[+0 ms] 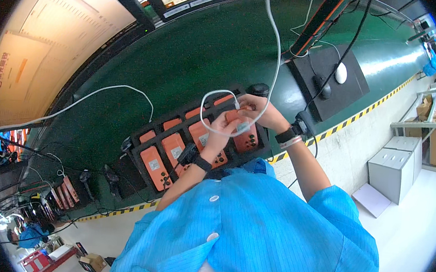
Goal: Scanning barcodes and connecting power/data cables to handheld mobile devices at a quality control testing station.
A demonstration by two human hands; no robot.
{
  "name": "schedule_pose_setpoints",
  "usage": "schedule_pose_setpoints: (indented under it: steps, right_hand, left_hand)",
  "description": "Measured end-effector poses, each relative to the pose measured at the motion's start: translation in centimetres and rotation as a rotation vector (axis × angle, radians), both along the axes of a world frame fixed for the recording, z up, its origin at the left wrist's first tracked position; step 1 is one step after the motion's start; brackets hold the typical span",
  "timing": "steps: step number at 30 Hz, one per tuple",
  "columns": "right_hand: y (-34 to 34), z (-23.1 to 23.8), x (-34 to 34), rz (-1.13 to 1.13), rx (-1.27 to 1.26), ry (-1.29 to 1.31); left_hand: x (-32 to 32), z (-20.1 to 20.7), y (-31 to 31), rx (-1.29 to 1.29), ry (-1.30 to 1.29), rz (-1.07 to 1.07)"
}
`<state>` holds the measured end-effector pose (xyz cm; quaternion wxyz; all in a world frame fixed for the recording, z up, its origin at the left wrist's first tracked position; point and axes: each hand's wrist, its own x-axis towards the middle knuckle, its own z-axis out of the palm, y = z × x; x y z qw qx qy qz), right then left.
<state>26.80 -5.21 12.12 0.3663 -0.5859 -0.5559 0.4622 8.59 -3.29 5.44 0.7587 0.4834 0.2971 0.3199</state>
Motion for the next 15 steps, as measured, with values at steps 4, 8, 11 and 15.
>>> schedule_pose_setpoints:
  steps: [4, 8, 11, 15]
  right_hand:
    - [2.6, -1.0, -1.0, -0.013, 0.035, -0.039]
    - [1.6, -4.2, -0.3, -0.289, 0.229, -0.342]
    - [-2.8, -6.0, -0.1, -0.403, -0.12, -0.458]
    - [-5.2, -6.2, -2.6, -0.421, -0.251, -0.489]
  left_hand:
    - [-2.1, 1.0, 2.0, 0.171, 0.276, 0.22]
    - [-10.9, 3.7, 2.7, 0.563, 0.743, 0.508]
    - [-20.7, 2.6, 0.1, 0.816, 1.298, 0.75]
    - [-26.8, -0.9, -4.9, 0.308, 1.407, 0.805]
